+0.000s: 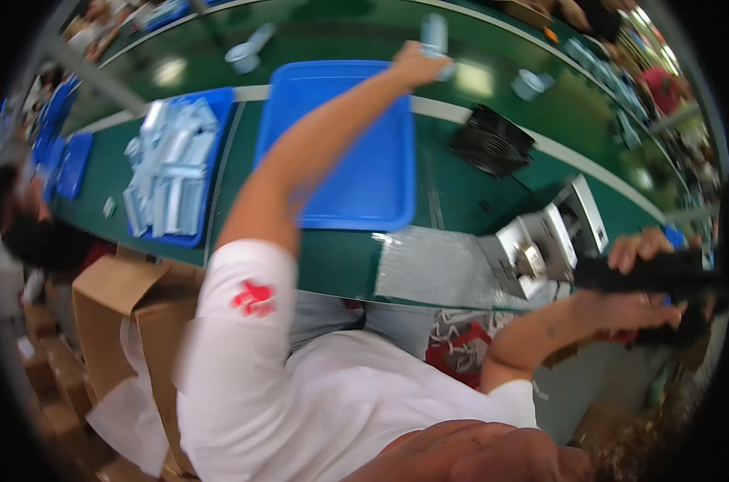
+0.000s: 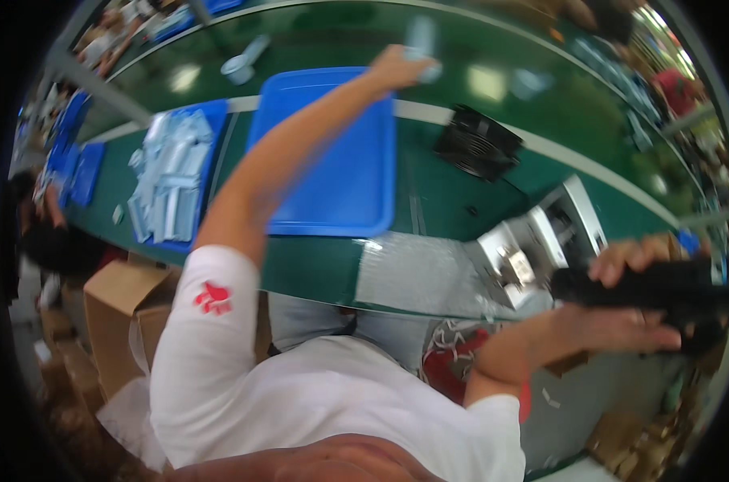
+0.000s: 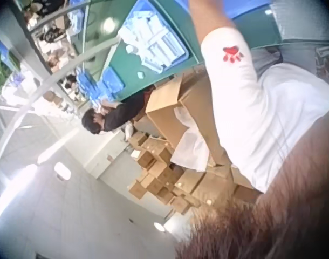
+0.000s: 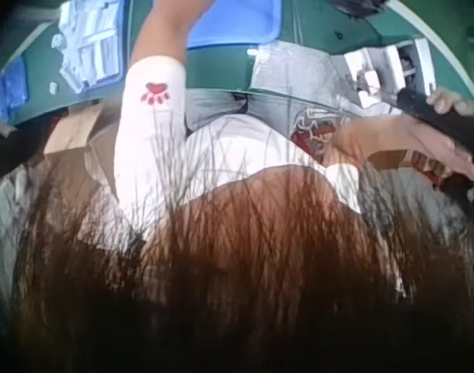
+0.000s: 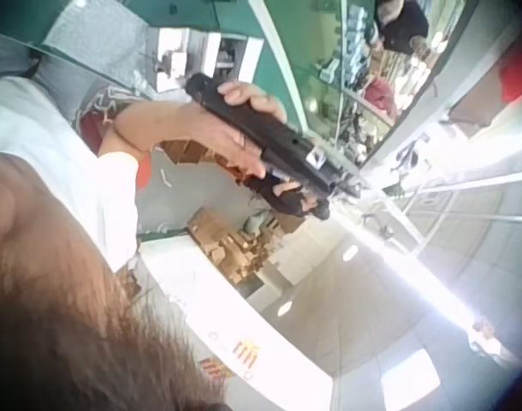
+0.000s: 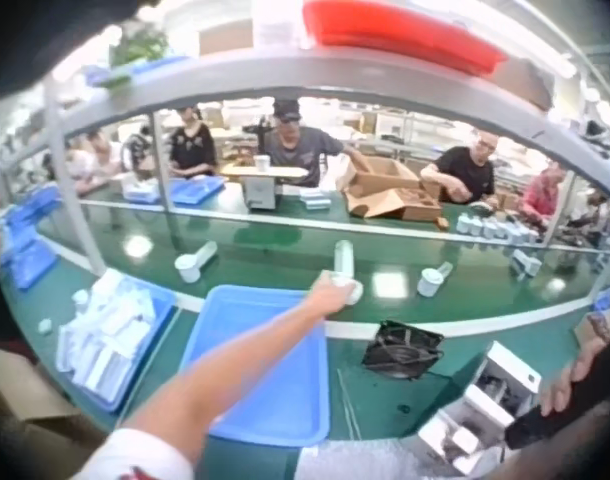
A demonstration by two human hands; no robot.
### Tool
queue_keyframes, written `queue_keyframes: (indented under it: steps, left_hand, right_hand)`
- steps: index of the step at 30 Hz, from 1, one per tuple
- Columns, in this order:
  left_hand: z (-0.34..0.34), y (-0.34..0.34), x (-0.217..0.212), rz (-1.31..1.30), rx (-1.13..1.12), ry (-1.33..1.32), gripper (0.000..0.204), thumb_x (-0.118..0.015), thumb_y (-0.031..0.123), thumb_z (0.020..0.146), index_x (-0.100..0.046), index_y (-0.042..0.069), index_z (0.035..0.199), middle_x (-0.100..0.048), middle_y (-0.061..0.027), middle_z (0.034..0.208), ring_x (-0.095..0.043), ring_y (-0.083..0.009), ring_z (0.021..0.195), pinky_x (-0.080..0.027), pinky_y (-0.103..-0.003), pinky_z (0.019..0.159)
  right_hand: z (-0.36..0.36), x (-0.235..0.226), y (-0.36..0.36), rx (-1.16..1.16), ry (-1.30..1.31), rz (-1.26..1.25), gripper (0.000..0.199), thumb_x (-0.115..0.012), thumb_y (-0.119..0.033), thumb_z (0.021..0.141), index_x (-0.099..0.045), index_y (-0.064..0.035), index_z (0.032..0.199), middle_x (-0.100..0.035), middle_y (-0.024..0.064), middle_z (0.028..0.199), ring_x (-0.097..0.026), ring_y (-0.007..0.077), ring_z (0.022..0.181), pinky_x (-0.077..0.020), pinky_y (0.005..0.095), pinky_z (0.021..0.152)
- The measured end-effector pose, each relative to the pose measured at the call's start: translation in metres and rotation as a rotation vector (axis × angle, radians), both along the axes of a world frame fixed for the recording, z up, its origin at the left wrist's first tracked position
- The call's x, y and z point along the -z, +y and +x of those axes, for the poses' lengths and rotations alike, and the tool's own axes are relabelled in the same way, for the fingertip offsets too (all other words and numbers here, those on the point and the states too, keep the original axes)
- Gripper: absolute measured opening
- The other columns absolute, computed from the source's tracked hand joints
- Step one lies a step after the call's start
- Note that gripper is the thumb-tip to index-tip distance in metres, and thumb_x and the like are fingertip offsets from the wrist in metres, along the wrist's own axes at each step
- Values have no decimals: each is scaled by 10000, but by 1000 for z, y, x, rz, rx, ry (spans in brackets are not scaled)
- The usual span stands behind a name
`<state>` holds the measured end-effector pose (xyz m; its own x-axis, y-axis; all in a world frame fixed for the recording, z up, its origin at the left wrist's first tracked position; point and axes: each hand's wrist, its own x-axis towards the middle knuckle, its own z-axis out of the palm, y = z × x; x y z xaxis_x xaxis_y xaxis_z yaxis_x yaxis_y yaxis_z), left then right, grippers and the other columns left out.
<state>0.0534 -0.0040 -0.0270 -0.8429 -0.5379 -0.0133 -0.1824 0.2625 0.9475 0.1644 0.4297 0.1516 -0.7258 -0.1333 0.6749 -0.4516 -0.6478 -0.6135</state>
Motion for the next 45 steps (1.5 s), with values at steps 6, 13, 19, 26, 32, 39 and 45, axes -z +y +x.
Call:
queue_keyframes:
  steps: [6, 13, 19, 26, 32, 39, 45]
  left_hand:
    - [-27, 13, -33, -301, -109, -83, 1051, -716, 655, 755, -389, -66, 1446, -484, -291, 1412, -459, -433, 1344, -400, -453, 1108]
    - [91, -197, -21, -1370, -767, -372, 818, -719, 606, 769, -501, 137, 1403, -438, -181, 1466, -346, -402, 1389, -295, -649, 1083]
    - [169, -307, 13, -978, -503, -281, 616, -657, 564, 850, -673, 44, 1179, -694, -208, 1166, -649, -389, 1120, -512, -455, 957]
    - [222, -77, -108, -465, -348, 346, 536, -746, 469, 871, -696, 28, 1172, -701, -120, 1043, -653, -171, 938, -492, -294, 865]
    - [284, 148, -81, -65, 92, 375, 301, -769, 118, 873, -627, 20, 1120, -661, -61, 1006, -643, -140, 878, -528, -278, 767]
    - [285, 250, 5, -168, 169, 423, 337, -795, 80, 771, -586, 16, 1028, -607, -147, 1057, -613, -270, 943, -495, -359, 807]
    - [286, 262, 13, -220, 207, 474, 360, -807, 97, 756, -587, 19, 1030, -605, -165, 1057, -611, -325, 947, -499, -394, 814]
  right_hand:
    - [4, 1, 23, 207, 28, 96, 1049, -645, -683, 852, -214, 9, 1512, -487, 142, 932, -484, 159, 627, -423, 274, 539]
    - [9, 14, 38, 7, 56, 58, 1025, -667, -624, 867, -189, -11, 1535, -478, 143, 960, -496, 166, 647, -443, 282, 573]
    - [13, 3, 17, -220, 51, 8, 867, -556, -694, 891, -354, -52, 1438, -513, 170, 1019, -516, 206, 719, -441, 323, 631]
    - [4, -15, 35, 182, 13, 147, 811, -493, -781, 866, -516, -80, 1273, -602, 189, 1003, -583, 268, 766, -482, 382, 684]
    - [-10, -13, 26, 548, 109, 294, 702, -578, -665, 880, -529, -17, 1148, -636, 194, 851, -610, 306, 669, -519, 436, 635]
    - [18, -12, -38, 693, 336, 227, 335, -459, -373, 1061, -482, -46, 1130, -589, 92, 755, -564, 154, 542, -480, 268, 497]
    - [20, -1, -16, 541, 97, 266, 533, -504, -541, 976, -500, -49, 1183, -610, 151, 809, -573, 239, 605, -492, 353, 554]
